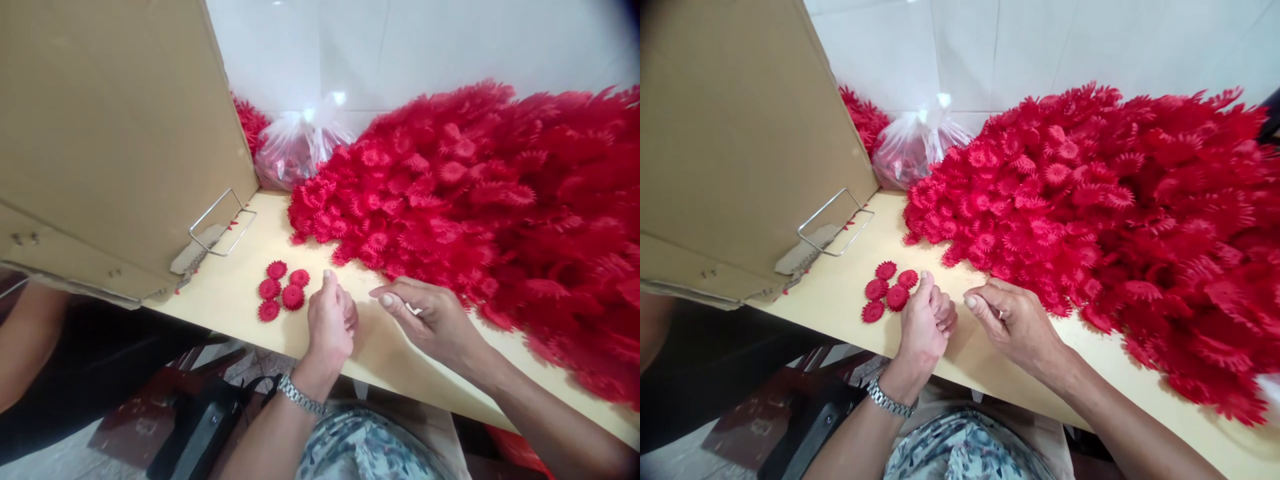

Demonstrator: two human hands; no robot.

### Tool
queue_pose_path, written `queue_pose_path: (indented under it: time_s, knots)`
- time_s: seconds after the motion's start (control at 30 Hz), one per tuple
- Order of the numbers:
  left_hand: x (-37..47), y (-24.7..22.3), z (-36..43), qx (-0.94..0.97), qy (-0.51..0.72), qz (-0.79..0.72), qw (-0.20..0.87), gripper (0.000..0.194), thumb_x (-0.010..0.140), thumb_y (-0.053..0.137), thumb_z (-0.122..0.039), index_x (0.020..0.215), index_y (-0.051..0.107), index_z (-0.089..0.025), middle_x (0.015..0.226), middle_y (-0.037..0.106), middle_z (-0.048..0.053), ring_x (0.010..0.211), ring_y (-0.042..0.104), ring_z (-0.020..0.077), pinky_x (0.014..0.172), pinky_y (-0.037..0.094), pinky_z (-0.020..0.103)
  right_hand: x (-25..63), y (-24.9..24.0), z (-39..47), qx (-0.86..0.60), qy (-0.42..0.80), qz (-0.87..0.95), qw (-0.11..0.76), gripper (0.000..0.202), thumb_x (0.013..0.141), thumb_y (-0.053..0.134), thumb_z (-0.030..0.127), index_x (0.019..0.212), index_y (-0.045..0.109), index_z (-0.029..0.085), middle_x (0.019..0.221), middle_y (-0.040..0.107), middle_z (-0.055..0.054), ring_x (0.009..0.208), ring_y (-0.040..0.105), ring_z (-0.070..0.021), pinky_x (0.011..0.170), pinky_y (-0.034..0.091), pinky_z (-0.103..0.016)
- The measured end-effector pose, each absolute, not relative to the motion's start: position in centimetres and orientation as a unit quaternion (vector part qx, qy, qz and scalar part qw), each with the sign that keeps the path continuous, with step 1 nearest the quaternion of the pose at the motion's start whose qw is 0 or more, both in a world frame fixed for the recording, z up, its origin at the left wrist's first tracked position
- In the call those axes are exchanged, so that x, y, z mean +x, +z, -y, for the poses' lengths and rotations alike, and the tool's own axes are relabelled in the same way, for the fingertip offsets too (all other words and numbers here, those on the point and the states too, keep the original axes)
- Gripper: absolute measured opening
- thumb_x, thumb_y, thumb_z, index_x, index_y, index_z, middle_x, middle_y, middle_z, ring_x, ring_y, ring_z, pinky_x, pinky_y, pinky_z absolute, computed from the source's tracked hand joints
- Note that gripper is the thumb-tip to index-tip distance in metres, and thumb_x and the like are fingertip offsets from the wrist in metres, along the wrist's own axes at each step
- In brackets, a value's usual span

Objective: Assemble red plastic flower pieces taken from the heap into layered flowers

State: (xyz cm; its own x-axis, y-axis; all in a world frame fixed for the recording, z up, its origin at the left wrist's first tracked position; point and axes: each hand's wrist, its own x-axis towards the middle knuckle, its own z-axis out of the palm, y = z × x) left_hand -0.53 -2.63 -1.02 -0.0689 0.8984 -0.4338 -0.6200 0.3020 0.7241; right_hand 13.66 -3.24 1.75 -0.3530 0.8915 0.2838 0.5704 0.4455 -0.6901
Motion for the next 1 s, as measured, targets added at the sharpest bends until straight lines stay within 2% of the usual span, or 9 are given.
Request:
queue_pose_path:
  time_s: [0.07, 0.13, 0.2, 0.27, 0.4, 0.53, 0.6, 0.77, 1.0]
  knots:
    - [-0.4, -1.1, 2.4, 0.174, 0.580, -0.463, 0.647, 0.056, 0.077, 0.050, -0.061, 0.045, 0.032, -0.019, 0.033, 0.025, -0.009, 0.028, 0.021, 0.0043, 0.031, 0.013, 0.019, 12.5, 2.2, 2.3, -0.471, 0.245, 0.763, 0.368, 0.034, 0.092, 0.041, 0.039, 0.089, 0.068, 0.019, 0.074, 0.064, -0.004, 0.063, 0.059, -0.0140, 0.057, 0.045, -0.025]
    - [0.0, -0.8, 2.2, 0.208, 0.607, -0.460, 0.613, 0.047, 0.079, 0.052, -0.055, 0.052, 0.047, -0.017, 0.038, 0.041, -0.006, 0.032, 0.035, 0.0053, 0.033, 0.024, 0.019, 11.0, 2.5, 0.9, -0.480, 0.241, 0.727, 0.427, 0.038, 0.092, 0.038, 0.043, 0.102, 0.066, 0.019, 0.088, 0.065, -0.007, 0.079, 0.062, -0.0173, 0.070, 0.050, -0.030]
    - [0.7, -0.2, 1.9, 0.228, 0.641, -0.430, 0.594, 0.034, 0.081, 0.054, -0.047, 0.067, 0.059, -0.017, 0.058, 0.061, -0.002, 0.052, 0.056, 0.0089, 0.046, 0.041, 0.019, 9.2, 2.6, -0.7, -0.475, 0.245, 0.706, 0.464, 0.045, 0.093, 0.032, 0.048, 0.114, 0.061, 0.020, 0.104, 0.063, -0.010, 0.100, 0.058, -0.0215, 0.088, 0.047, -0.040]
    - [1.2, 0.4, 1.6, 0.224, 0.658, -0.381, 0.610, 0.029, 0.084, 0.050, -0.044, 0.084, 0.064, -0.019, 0.084, 0.069, 0.003, 0.082, 0.064, 0.0138, 0.067, 0.049, 0.022, 7.4, 2.3, -1.7, -0.475, 0.275, 0.710, 0.442, 0.055, 0.092, 0.027, 0.052, 0.125, 0.055, 0.017, 0.123, 0.057, -0.012, 0.119, 0.048, -0.0250, 0.102, 0.037, -0.046]
    - [0.5, 0.3, 1.3, 0.219, 0.651, -0.353, 0.636, 0.041, 0.090, 0.034, -0.046, 0.109, 0.061, -0.022, 0.116, 0.064, 0.005, 0.115, 0.054, 0.0166, 0.091, 0.046, 0.027, 5.0, 1.5, -0.5, -0.484, 0.361, 0.707, 0.368, 0.069, 0.091, 0.018, 0.058, 0.140, 0.036, 0.013, 0.149, 0.030, -0.010, 0.140, 0.015, -0.0242, 0.115, 0.010, -0.050]
    - [-1.0, -0.7, 1.5, 0.231, 0.643, -0.383, 0.621, 0.048, 0.091, 0.028, -0.050, 0.120, 0.056, -0.026, 0.133, 0.054, 0.004, 0.128, 0.043, 0.0171, 0.101, 0.039, 0.029, 4.4, 1.2, 2.8, -0.453, 0.397, 0.703, 0.379, 0.071, 0.090, 0.014, 0.060, 0.147, 0.017, 0.018, 0.154, 0.011, -0.002, 0.142, 0.000, -0.0195, 0.116, 0.000, -0.046]
    - [-0.9, -0.6, 1.7, 0.235, 0.635, -0.379, 0.630, 0.050, 0.090, 0.027, -0.053, 0.123, 0.055, -0.028, 0.136, 0.051, 0.003, 0.132, 0.038, 0.0182, 0.104, 0.036, 0.032, 4.6, 1.3, 3.2, -0.449, 0.400, 0.699, 0.386, 0.070, 0.090, 0.014, 0.060, 0.148, 0.012, 0.021, 0.154, 0.009, 0.000, 0.142, -0.001, -0.0185, 0.116, -0.001, -0.046]
    - [1.5, 1.3, 2.7, 0.235, 0.661, -0.300, 0.646, 0.051, 0.090, 0.028, -0.055, 0.129, 0.049, -0.030, 0.142, 0.045, -0.001, 0.138, 0.026, 0.0178, 0.111, 0.027, 0.033, 5.7, 1.8, -0.4, -0.462, 0.396, 0.675, 0.417, 0.067, 0.090, 0.016, 0.062, 0.147, 0.015, 0.027, 0.154, 0.014, 0.001, 0.142, 0.005, -0.0190, 0.115, -0.001, -0.048]
    - [0.7, 1.1, 3.2, 0.238, 0.641, -0.338, 0.647, 0.058, 0.086, 0.029, -0.061, 0.130, 0.049, -0.030, 0.145, 0.040, -0.003, 0.139, 0.020, 0.0190, 0.115, 0.017, 0.035, 5.9, 1.6, 1.5, -0.423, 0.406, 0.700, 0.407, 0.064, 0.092, 0.017, 0.058, 0.147, 0.014, 0.026, 0.154, 0.008, 0.003, 0.142, 0.000, -0.0174, 0.116, 0.000, -0.044]
